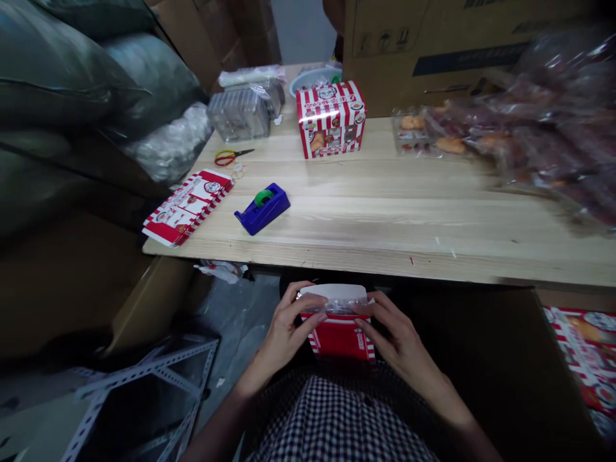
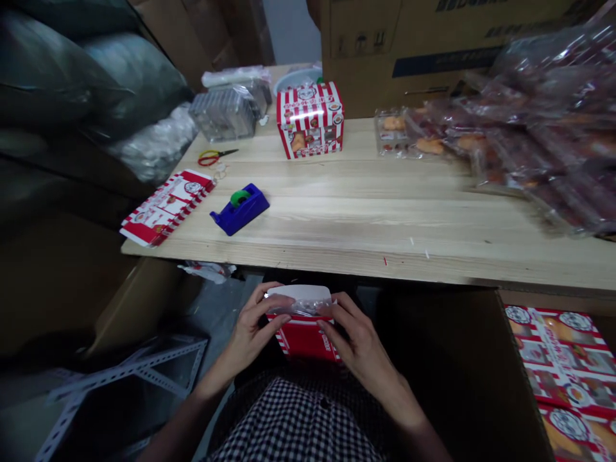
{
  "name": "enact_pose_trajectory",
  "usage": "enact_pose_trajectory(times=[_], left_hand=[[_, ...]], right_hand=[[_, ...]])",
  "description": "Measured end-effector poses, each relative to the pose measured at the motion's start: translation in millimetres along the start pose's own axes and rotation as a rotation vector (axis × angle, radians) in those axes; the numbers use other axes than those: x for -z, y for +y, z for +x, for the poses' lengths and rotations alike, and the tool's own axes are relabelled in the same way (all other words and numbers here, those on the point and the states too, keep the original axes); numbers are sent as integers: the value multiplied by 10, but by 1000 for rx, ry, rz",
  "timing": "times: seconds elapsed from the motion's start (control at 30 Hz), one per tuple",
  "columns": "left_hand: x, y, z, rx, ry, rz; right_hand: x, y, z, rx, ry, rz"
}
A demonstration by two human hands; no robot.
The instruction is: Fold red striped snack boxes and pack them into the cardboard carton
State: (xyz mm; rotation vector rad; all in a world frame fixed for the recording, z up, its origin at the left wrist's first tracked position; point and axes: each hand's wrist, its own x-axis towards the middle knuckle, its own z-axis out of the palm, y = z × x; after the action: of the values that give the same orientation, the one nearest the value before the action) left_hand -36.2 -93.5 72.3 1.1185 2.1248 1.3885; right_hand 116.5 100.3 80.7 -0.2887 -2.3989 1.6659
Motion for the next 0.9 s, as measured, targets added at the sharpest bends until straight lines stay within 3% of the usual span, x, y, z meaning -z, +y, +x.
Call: enact_pose_trajectory(times=[0.1,0.27,0.47,0.6,0.73,0.8,0.9], left_hand=[[-24,16,9,-13,6,-28],[-9,37,7,-14,-2,-58],[-81,75,12,-19,-8,-80],[-209,134,-65,-3,130,-139],[-281,161,-99,196,366,-642],[-274,143,-74,364,357,-902],[-257,102,-36,595,245,-1086]], right_hand=[[-9,-70,25,-33,96,39],[-111,-60,-31,-180,415,359],[-280,-99,5,-428,392,790],[-242,-158,55,-494,371,900],[-158,-133,64,-537,375,944],[-144,-99,68,-554,351,946],[-149,-52,70,-579,300,935]])
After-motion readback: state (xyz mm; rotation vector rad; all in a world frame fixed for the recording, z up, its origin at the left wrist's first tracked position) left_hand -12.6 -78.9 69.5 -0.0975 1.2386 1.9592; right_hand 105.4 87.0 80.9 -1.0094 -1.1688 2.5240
